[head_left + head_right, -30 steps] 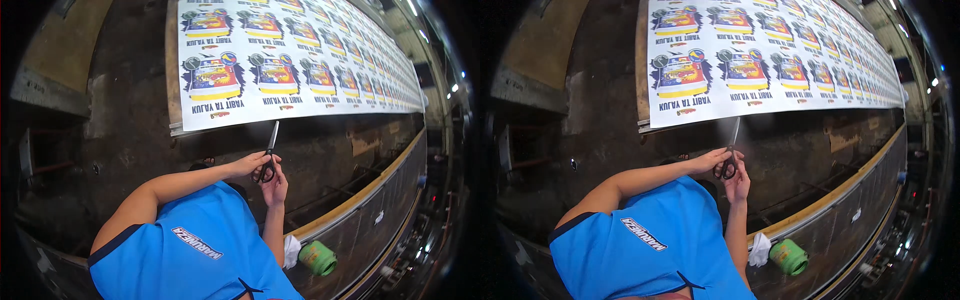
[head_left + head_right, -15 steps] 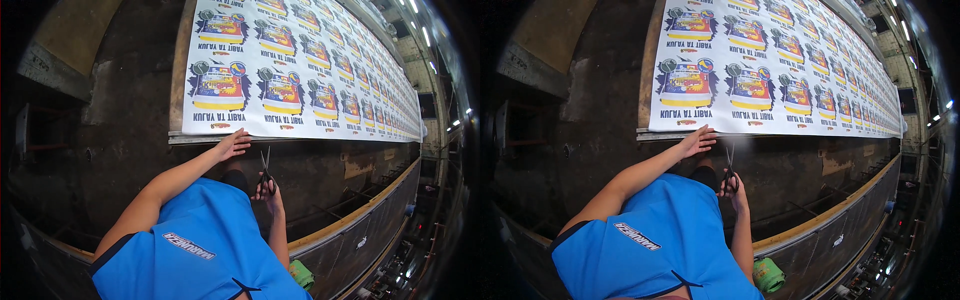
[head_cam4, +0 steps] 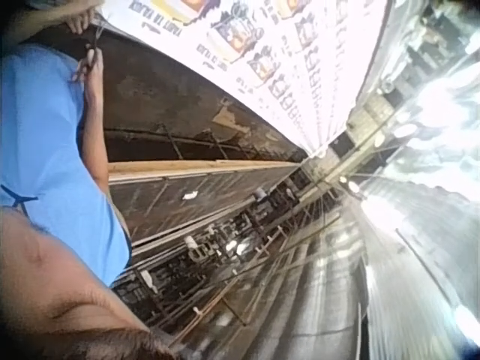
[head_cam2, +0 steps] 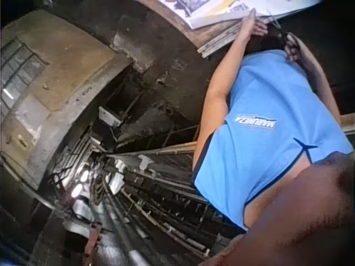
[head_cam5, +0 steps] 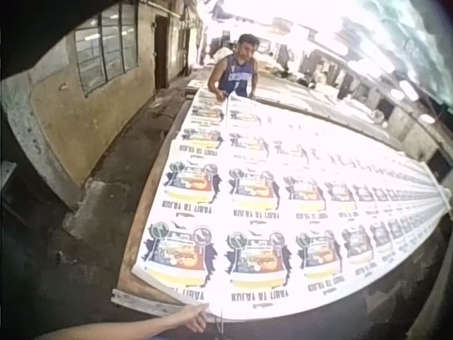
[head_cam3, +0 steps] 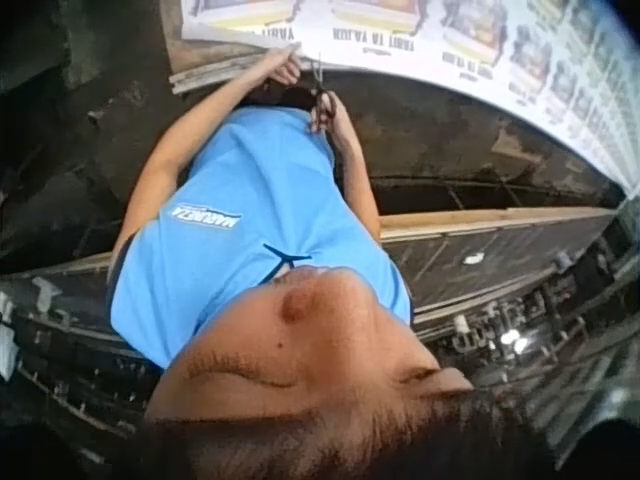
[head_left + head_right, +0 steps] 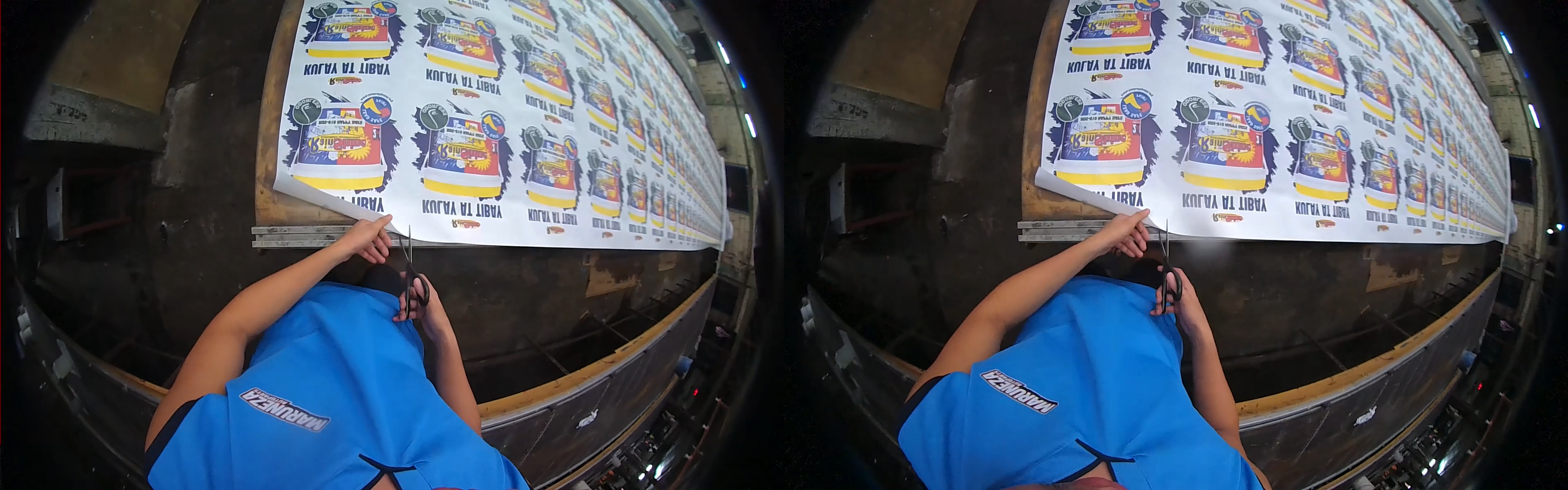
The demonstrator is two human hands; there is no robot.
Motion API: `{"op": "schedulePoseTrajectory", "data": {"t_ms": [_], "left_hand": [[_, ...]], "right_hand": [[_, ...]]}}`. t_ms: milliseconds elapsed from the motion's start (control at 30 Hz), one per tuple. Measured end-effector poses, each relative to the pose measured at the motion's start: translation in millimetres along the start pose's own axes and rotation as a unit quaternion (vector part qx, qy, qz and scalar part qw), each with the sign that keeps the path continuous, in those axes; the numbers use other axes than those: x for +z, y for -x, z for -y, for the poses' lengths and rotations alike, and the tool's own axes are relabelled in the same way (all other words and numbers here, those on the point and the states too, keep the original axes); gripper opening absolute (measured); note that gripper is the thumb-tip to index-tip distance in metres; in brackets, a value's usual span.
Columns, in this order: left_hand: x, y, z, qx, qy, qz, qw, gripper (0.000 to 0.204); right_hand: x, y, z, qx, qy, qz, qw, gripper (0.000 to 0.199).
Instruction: Cutting out individual posters from a large printed roll using scissors on a long processing table.
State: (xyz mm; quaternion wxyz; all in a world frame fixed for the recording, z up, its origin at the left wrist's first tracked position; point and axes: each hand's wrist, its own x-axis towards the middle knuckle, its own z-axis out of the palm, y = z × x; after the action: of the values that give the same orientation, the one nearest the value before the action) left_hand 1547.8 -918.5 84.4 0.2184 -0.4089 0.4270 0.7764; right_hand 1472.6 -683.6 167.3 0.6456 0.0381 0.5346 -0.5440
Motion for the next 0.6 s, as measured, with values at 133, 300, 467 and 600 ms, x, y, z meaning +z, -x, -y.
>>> {"op": "schedulePoseTrajectory", "data": {"t_ms": [133,300,467,600], "left_hand": [[5,3,0,-0.022,0.017,-0.013,1.0,0.058],[12,7,17,-0.008,0.118,0.0,0.993,0.042],[20,19,25,0.071,0.098,-0.013,0.993,0.043],[25,30,23,0.12,0.07,-0.006,0.99,0.042]], "right_hand": [[-7,-9,13,0.023,0.052,0.01,0.998,0.049],[-7,-24,19,0.019,0.027,-0.001,0.999,0.048],[6,-7,15,-0.007,0.053,-0.028,0.998,0.052],[12,5,0,-0.067,0.048,-0.019,0.996,0.046]]}}
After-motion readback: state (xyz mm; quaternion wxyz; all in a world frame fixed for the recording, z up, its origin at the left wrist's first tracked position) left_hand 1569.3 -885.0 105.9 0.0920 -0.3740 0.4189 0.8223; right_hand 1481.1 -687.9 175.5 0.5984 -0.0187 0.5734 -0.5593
